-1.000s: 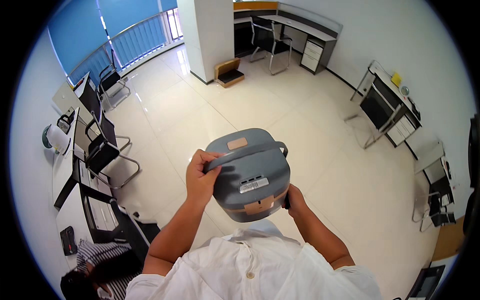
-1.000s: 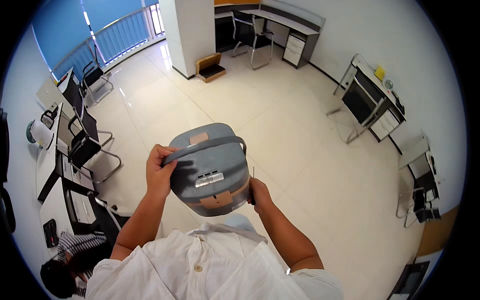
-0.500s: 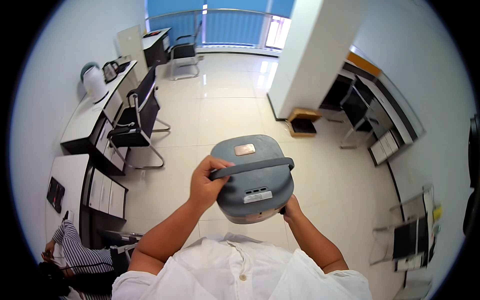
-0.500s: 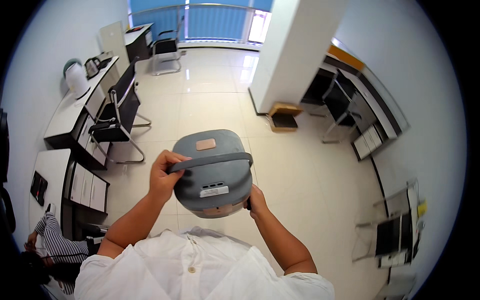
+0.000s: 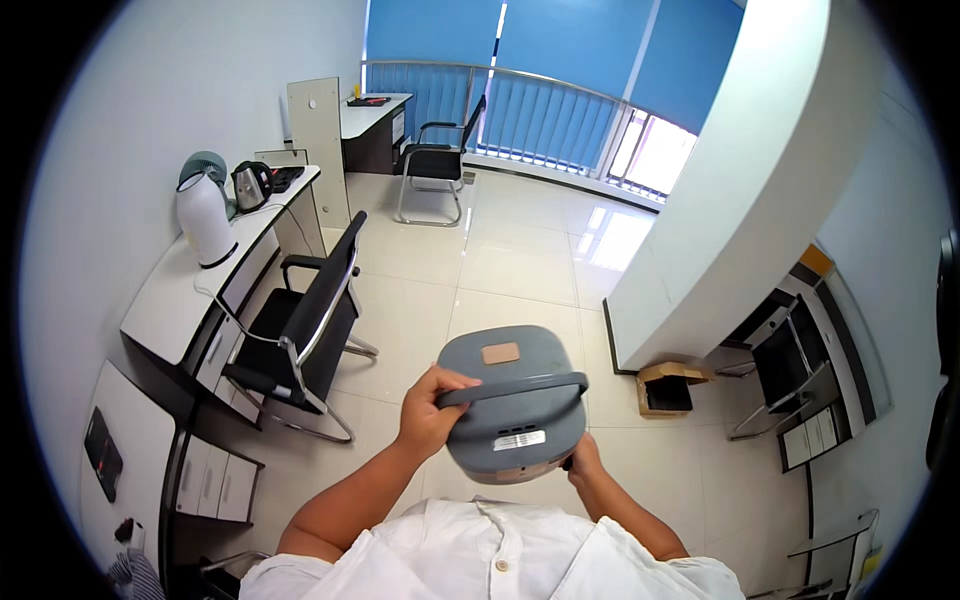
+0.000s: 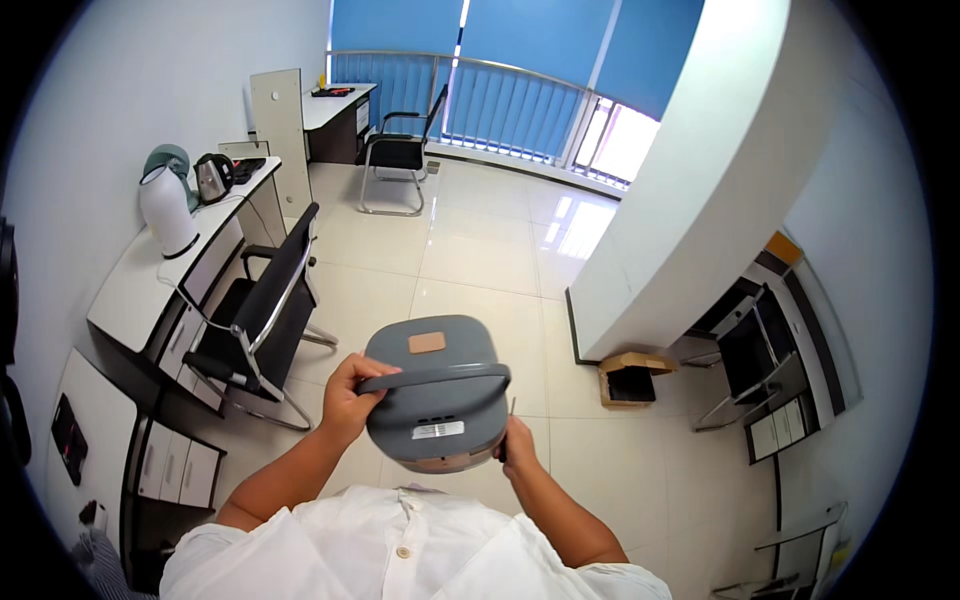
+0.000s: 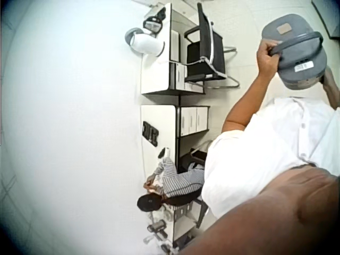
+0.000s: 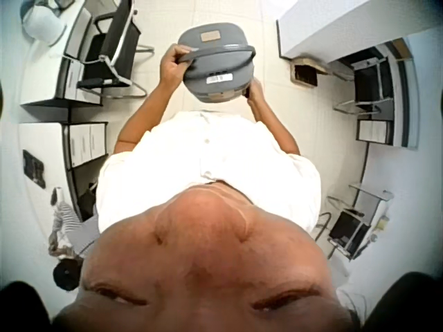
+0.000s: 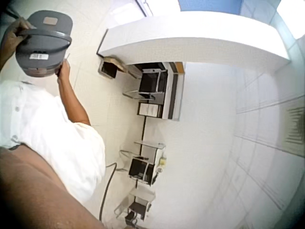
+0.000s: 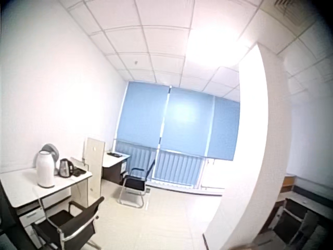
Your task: The person uses a screwdriver to remove screws from the base of a kettle, then reattaches the handle and tightens the screws. The person then picks up a rice cooker, opens its lid, and uses the screwdriver to remove screws from its base.
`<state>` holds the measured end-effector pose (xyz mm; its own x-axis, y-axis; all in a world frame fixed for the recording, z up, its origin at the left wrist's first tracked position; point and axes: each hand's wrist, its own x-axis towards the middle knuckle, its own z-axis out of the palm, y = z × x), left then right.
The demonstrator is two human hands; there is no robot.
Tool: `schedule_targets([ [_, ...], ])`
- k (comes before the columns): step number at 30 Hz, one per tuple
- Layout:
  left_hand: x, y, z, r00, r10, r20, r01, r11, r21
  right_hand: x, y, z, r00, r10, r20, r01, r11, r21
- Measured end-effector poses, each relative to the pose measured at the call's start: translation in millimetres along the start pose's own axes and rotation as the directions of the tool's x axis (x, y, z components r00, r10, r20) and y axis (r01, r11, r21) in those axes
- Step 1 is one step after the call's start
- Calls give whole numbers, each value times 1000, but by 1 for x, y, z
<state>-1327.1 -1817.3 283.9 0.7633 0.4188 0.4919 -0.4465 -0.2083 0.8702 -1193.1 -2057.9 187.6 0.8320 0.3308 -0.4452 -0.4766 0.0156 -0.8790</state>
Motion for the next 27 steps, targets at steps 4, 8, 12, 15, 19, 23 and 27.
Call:
schedule_targets([
  [4,118,-48,-19,999,24,39,-20,994,-108,99,-50,38,998,-43,-38,47,994,99],
  [8,229,-110,-45,998,49,50,-45,995,-92,208,-97,102,991,-120,-62,132,958,255],
  [12,351,-185,-78,997,61,49,-60,998,-19,348,-122,166,981,-189,39,163,920,357],
  [15,452,-229,-109,1000,22,22,-23,999,39,428,-171,239,987,-160,24,141,923,357],
  [19,558,-264,-175,996,-2,-88,-3,999,-47,539,-217,329,988,-10,153,-30,966,258],
  [23,650,-322,-257,963,7,-269,-6,1000,6,660,-254,412,939,57,339,-64,998,11],
  [27,741,-398,-337,899,-86,-430,50,994,-95,772,-294,513,899,33,438,-34,999,-5],
])
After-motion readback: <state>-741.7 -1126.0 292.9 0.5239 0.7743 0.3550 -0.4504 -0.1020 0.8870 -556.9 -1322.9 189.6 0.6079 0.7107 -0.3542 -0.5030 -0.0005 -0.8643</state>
